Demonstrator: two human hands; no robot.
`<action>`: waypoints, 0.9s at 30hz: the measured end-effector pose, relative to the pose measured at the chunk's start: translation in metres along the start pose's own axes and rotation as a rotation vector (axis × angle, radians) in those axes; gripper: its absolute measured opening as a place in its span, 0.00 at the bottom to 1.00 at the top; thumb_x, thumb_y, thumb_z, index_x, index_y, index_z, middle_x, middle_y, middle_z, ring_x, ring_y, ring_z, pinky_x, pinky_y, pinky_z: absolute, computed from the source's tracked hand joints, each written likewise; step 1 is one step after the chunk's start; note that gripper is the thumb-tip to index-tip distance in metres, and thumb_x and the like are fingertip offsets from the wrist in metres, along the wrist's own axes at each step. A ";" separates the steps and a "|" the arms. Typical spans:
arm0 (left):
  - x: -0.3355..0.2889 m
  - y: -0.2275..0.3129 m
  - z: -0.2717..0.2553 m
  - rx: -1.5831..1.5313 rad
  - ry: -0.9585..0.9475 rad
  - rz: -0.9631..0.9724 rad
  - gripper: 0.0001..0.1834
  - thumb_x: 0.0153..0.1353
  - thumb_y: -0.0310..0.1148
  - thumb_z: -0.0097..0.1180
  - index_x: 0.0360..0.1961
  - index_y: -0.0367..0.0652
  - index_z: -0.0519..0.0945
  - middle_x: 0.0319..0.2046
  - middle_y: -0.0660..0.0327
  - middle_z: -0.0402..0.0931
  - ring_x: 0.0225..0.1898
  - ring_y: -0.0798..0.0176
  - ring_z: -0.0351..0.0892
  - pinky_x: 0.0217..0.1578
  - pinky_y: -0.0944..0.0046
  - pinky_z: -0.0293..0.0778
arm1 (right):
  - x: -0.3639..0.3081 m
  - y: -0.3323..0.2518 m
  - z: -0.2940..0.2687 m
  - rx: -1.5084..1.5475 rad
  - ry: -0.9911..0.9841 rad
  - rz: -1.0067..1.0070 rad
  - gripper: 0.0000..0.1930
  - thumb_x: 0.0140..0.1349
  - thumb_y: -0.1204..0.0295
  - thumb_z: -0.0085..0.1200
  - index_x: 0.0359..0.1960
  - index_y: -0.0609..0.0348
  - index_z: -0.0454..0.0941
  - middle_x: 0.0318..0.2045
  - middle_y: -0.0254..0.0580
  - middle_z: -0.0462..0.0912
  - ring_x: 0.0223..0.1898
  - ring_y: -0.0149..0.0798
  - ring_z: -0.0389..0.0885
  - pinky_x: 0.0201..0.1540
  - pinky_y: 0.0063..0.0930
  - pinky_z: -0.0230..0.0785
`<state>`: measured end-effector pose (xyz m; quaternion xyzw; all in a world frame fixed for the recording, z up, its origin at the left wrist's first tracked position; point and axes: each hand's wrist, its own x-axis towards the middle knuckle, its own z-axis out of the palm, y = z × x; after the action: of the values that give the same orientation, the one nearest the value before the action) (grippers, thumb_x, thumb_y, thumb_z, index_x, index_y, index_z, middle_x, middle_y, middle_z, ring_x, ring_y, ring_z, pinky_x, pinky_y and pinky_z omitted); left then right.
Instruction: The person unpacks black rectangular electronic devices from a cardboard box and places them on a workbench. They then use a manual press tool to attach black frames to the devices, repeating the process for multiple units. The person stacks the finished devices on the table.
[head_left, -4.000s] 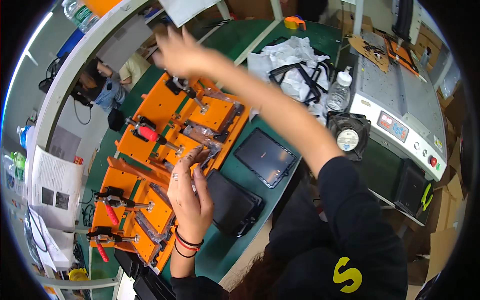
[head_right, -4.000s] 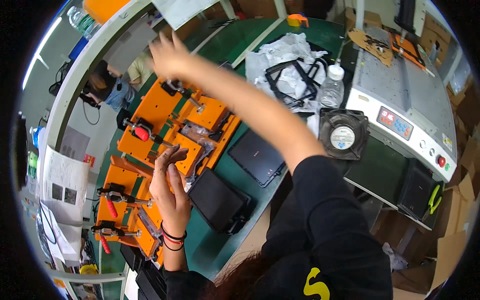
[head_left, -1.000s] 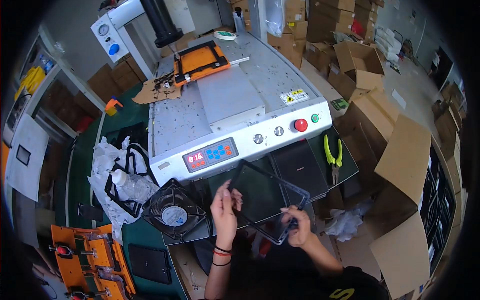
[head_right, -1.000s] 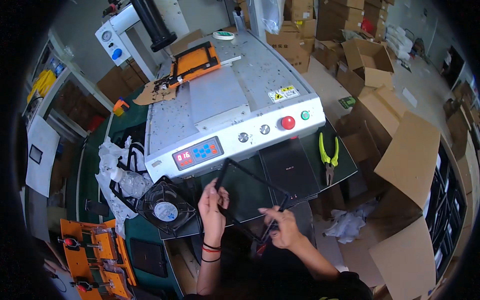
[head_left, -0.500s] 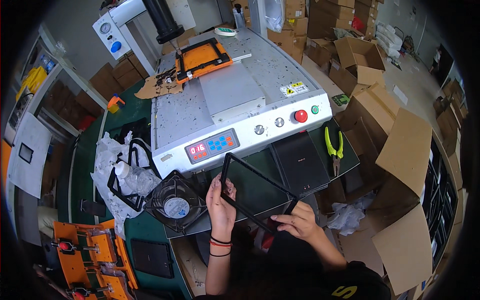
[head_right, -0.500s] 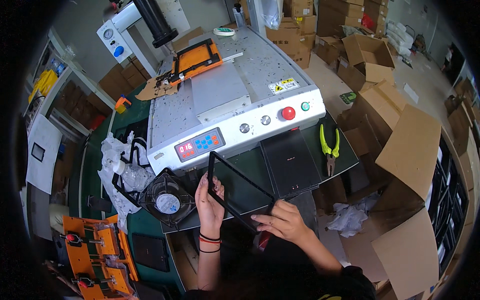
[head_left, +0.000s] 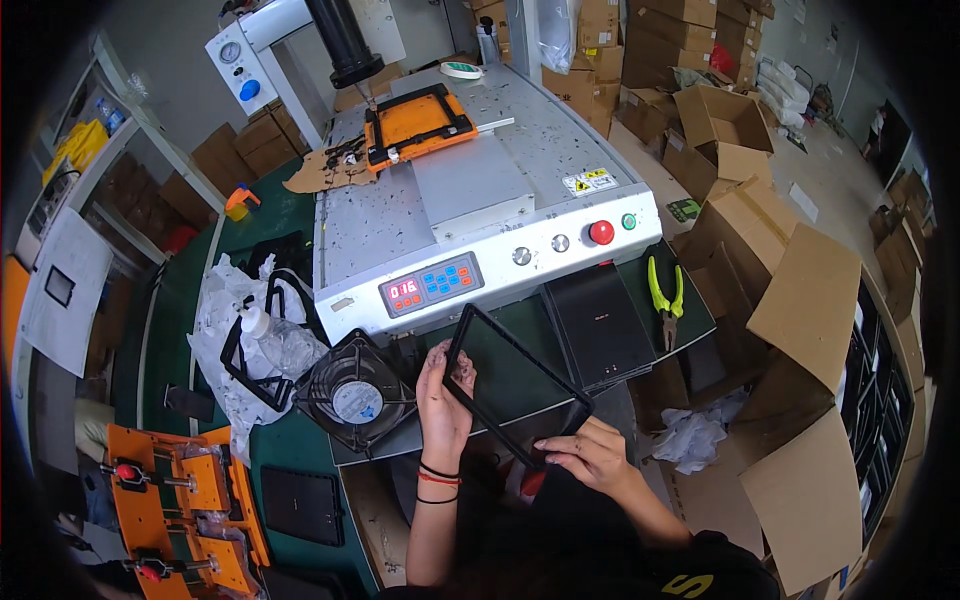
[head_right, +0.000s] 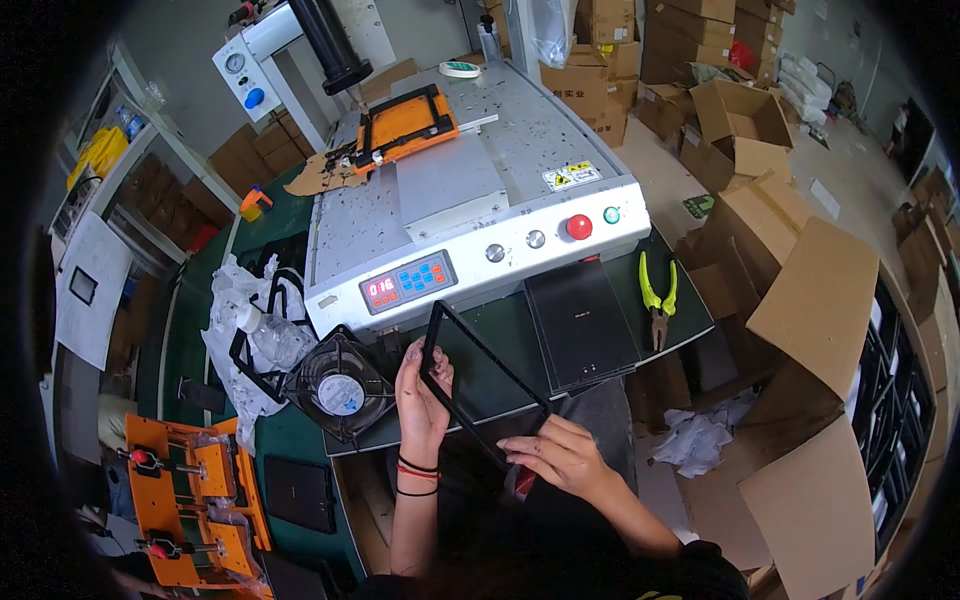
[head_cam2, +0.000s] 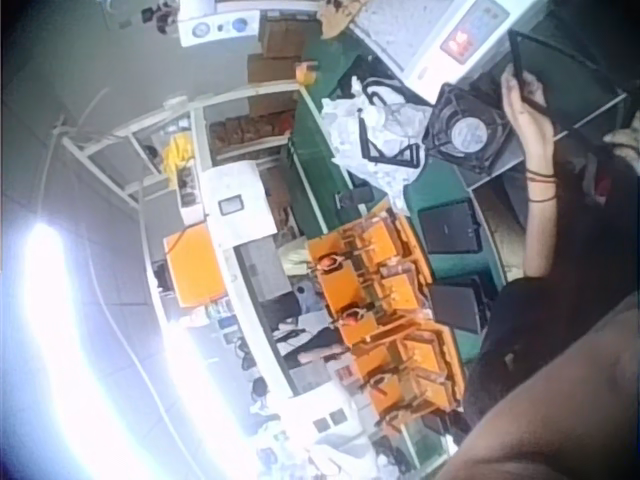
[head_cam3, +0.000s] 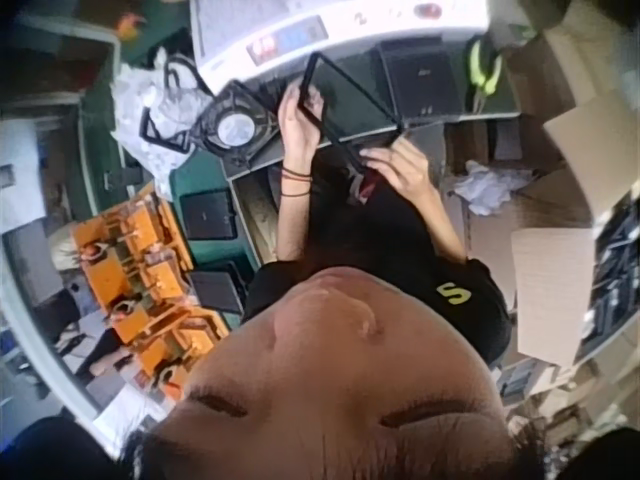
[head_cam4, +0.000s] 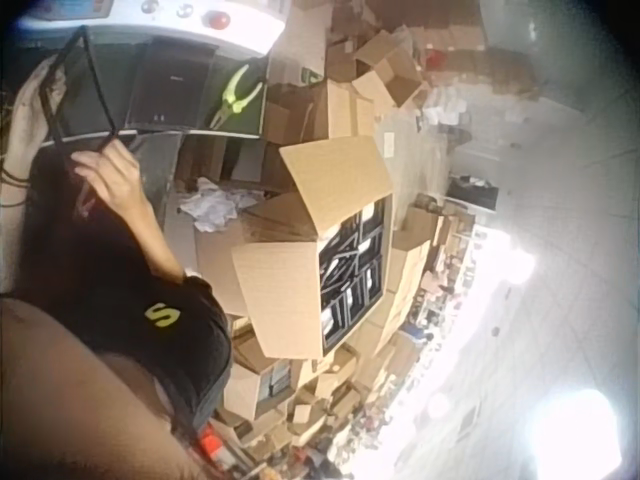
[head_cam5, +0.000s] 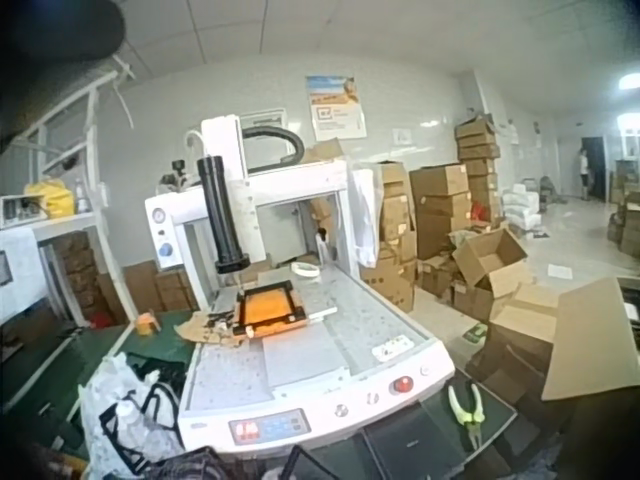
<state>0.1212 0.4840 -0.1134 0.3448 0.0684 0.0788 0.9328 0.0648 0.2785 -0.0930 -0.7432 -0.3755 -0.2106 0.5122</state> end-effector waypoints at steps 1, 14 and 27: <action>0.001 0.000 -0.001 -0.002 0.000 0.004 0.12 0.66 0.32 0.46 0.46 0.35 0.71 0.31 0.62 0.69 0.32 0.69 0.64 0.34 0.70 0.63 | 0.001 -0.002 0.000 0.002 -0.004 0.003 0.11 0.47 0.76 0.64 0.35 0.62 0.83 0.30 0.37 0.82 0.24 0.35 0.74 0.27 0.25 0.66; -0.002 0.001 0.001 -0.018 0.037 -0.010 0.11 0.66 0.32 0.47 0.46 0.37 0.72 0.32 0.61 0.70 0.33 0.69 0.66 0.33 0.71 0.64 | 0.002 -0.010 0.001 0.063 -0.001 0.059 0.11 0.50 0.79 0.61 0.36 0.63 0.83 0.34 0.38 0.85 0.24 0.32 0.76 0.29 0.24 0.69; 0.005 0.031 0.041 0.891 -0.156 0.545 0.19 0.70 0.39 0.37 0.48 0.32 0.70 0.42 0.54 0.72 0.46 0.62 0.71 0.52 0.63 0.65 | 0.001 -0.014 -0.040 -0.019 0.084 -0.011 0.06 0.51 0.77 0.61 0.33 0.61 0.84 0.25 0.36 0.84 0.19 0.31 0.75 0.25 0.21 0.66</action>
<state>0.1303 0.4817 -0.0627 0.7180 -0.0666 0.2558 0.6439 0.0575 0.2445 -0.0686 -0.7363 -0.3558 -0.2480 0.5193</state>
